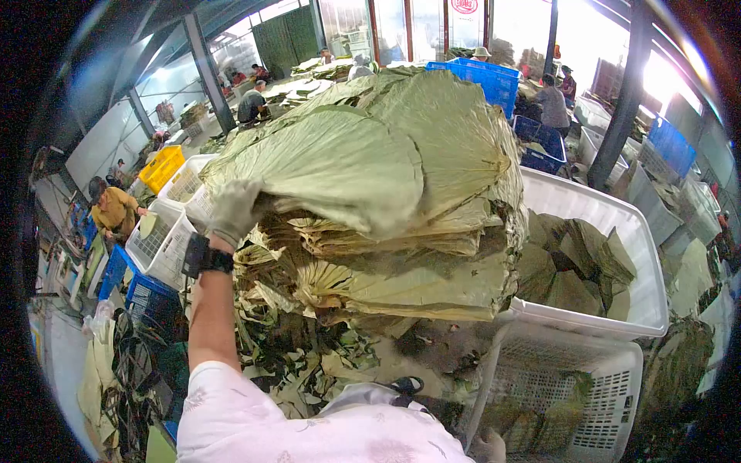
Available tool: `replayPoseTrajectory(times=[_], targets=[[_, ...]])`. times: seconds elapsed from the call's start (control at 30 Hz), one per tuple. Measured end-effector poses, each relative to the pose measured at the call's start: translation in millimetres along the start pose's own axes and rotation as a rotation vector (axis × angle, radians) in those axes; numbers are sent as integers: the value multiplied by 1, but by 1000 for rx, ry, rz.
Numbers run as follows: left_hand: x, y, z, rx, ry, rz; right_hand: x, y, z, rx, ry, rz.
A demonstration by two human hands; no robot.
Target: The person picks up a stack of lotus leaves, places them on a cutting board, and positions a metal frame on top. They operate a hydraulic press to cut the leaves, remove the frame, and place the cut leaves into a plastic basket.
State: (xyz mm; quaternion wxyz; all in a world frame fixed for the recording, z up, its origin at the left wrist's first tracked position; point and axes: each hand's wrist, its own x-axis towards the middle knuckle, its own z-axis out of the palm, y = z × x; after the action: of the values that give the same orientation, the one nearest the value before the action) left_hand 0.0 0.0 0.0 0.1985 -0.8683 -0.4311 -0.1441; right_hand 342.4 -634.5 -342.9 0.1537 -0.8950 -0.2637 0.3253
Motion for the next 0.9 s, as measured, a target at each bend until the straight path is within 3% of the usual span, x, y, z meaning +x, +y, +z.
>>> replayPoseTrajectory(times=[0.07,0.17,0.23,0.33,0.4,0.5,0.53,0.63,0.7,0.77,0.83,0.87,0.9], targets=[[-13,0,15,-34,174,91,-11,-25,-6,147,-62,-29],[-20,8,20,-96,188,53,-6,-4,-11,169,-97,-16],[-15,6,13,-121,270,84,1,-2,-1,259,-46,14],[-13,8,1,-54,348,109,6,-15,-4,97,105,-16],[-7,6,-9,-3,384,119,1,-40,-25,262,-22,-167],[0,24,-48,114,526,150,15,-52,-42,448,22,-280],[0,33,-62,124,539,146,32,-53,-54,264,53,-455],[-3,69,-92,164,676,171,-18,-190,-124,449,197,-512],[-9,104,-107,123,715,130,-22,-240,-155,552,103,-637],[-14,138,-117,85,771,146,-23,-274,-174,736,-74,-580],[-27,177,-131,-85,785,200,-28,-326,-171,1041,-86,-754],[-33,194,-133,-161,754,228,-21,-345,-171,1031,-89,-761],[-37,207,-132,-224,778,280,-12,-361,-170,1066,-204,-967]])
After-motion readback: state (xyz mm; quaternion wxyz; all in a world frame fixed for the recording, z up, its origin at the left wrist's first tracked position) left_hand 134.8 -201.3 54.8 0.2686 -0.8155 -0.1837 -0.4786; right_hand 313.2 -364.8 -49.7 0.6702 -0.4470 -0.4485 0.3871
